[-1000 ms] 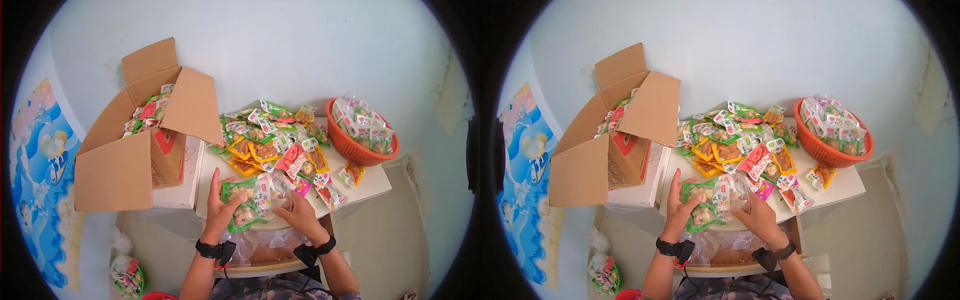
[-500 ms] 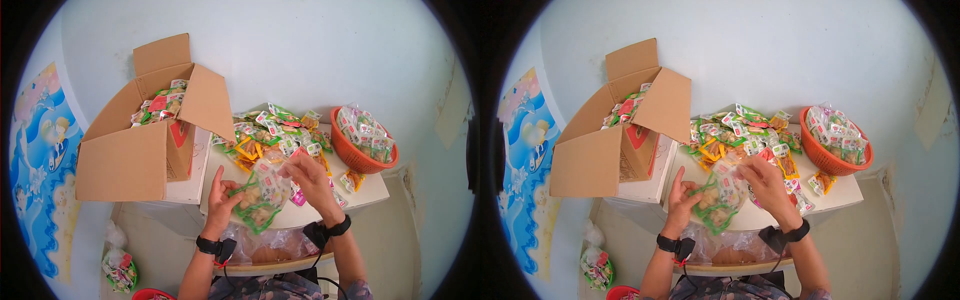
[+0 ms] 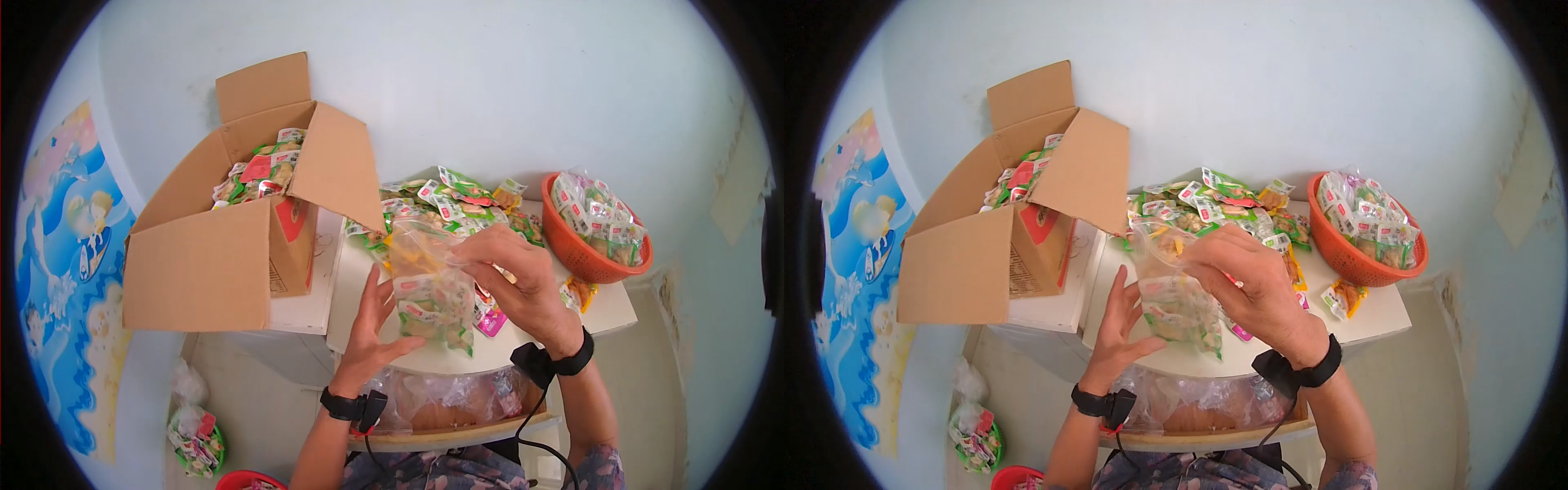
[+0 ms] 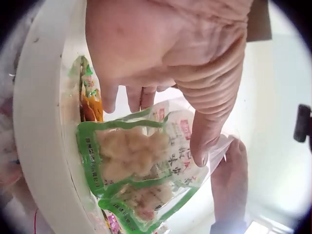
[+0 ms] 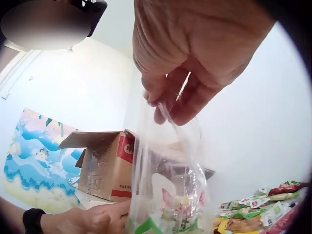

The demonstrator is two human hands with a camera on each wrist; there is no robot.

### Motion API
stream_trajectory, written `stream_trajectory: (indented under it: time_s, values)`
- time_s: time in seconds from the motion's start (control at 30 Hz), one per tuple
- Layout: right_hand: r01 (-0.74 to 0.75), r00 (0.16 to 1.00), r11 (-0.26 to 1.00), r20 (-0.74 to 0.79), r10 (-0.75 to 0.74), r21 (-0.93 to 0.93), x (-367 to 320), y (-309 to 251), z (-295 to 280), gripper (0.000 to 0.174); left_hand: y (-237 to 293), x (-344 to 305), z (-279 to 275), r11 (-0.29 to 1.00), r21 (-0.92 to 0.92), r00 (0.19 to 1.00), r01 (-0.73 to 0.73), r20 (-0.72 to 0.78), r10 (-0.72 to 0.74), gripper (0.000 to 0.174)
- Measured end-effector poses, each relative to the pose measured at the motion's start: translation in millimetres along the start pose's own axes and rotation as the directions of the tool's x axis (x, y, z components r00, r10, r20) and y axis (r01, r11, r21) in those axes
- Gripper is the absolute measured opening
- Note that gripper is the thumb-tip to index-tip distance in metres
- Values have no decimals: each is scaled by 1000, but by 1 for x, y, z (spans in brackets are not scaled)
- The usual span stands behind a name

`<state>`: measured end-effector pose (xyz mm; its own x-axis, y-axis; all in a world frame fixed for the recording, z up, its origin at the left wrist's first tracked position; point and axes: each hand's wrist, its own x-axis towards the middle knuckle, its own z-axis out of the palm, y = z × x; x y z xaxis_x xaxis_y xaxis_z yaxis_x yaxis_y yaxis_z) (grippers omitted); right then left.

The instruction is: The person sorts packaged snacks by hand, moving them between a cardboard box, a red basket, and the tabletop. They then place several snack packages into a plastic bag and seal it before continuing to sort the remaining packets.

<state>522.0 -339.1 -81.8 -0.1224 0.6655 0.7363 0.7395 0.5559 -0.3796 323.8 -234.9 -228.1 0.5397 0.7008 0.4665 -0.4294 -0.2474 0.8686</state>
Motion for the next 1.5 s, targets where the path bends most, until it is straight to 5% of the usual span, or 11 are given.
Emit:
stream_trajectory:
  time_s: [0.07,0.17,0.27,0.33,0.43,0.47,0.57,0.7,0.87,1.07,1.5]
  values:
    - [38,999,999,8,-38,13,-3,0,-6,17,3,8,8,997,67,997,-32,72,27,106]
    - [79,996,997,30,-79,-1,-13,-1,-19,19,-2,11,6,964,146,951,222,185,-247,91]
    - [21,999,997,-44,-24,-78,-31,3,-34,25,-7,9,7,940,315,973,129,144,-182,65]
    - [-102,991,988,-95,91,-117,-53,10,-38,35,-7,4,17,973,206,989,102,87,-122,51]
    - [-296,941,951,-144,307,93,-83,11,-22,67,-11,-1,21,986,66,986,153,62,-157,36]
    - [-375,925,916,-15,380,143,-93,9,-22,104,-14,-2,20,982,23,980,187,67,-189,32]
    - [-382,907,848,-26,420,366,-110,10,10,118,-22,-4,15,974,19,971,227,74,-228,29]
    - [-516,800,656,37,599,550,-111,27,30,114,-32,1,16,992,57,992,113,44,-115,26]
    - [-507,805,583,107,583,635,-107,61,30,73,-3,4,36,992,-67,994,107,-5,-107,27]
    - [-489,701,434,46,711,757,-111,45,34,74,6,5,37,987,-11,987,161,11,-161,53]
    - [-334,863,549,15,504,766,-87,44,33,51,12,22,32,972,233,1000,16,-9,-14,22]
